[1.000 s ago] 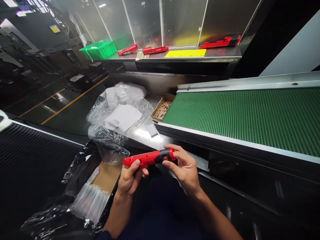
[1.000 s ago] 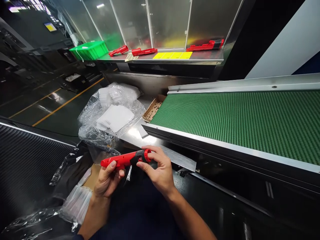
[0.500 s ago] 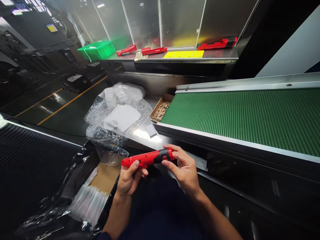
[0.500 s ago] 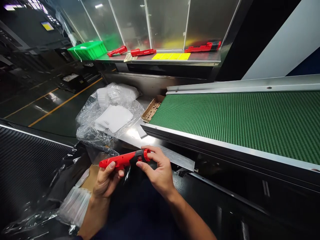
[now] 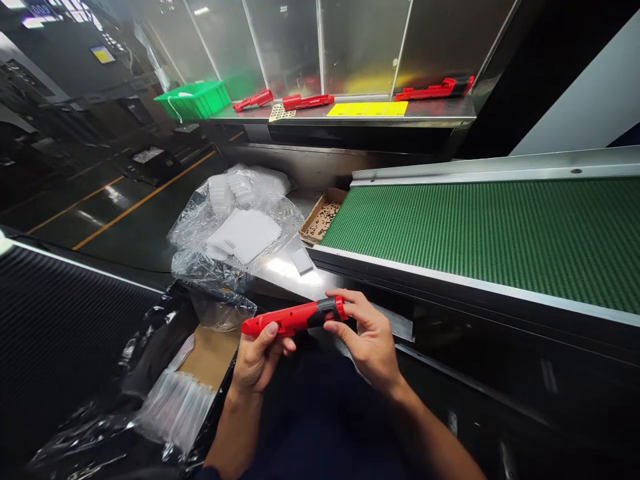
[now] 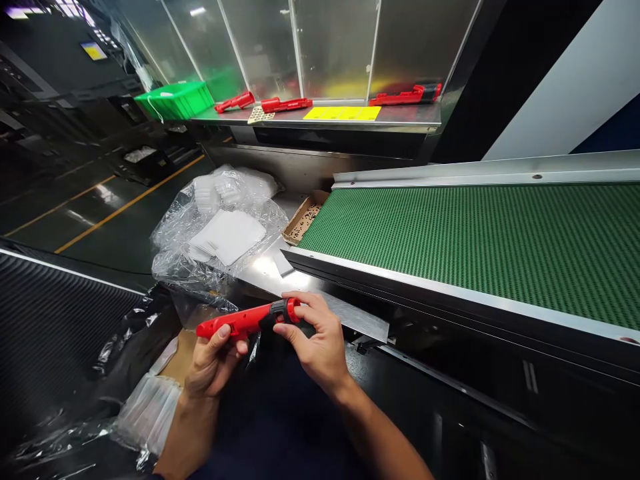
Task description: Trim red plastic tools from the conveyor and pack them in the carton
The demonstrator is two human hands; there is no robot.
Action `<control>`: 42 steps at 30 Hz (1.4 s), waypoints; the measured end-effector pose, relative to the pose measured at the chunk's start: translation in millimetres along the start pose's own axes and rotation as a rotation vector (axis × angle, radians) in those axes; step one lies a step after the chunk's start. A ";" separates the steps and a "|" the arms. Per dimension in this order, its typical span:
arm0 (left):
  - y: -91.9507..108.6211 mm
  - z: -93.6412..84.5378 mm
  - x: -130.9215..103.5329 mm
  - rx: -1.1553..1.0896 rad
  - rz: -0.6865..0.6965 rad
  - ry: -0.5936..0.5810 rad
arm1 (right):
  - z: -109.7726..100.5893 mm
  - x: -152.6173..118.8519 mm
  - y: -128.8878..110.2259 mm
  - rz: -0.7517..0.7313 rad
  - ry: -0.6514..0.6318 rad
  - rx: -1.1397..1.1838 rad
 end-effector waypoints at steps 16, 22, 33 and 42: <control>17.4 3.9 -2.7 0.120 0.099 -0.024 | 12.9 -0.4 1.7 0.038 -0.137 -0.025; 22.3 7.9 -1.3 0.184 0.136 -0.081 | 9.8 -0.6 6.6 0.097 -0.123 -0.013; 29.4 15.3 -6.0 0.271 0.223 -0.141 | 5.2 -0.5 16.6 0.144 -0.099 -0.025; 41.8 13.3 -19.4 0.574 0.306 -0.068 | 11.8 4.6 40.2 0.272 -0.235 0.085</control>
Point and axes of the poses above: each hand's wrist, its own x-axis towards the middle knuckle, its own z-axis out of the palm, y = z × x, the point moved 10 cm from there along x, towards the middle knuckle, and after that the axes turned 1 degree about y, right-handed, at the moved point
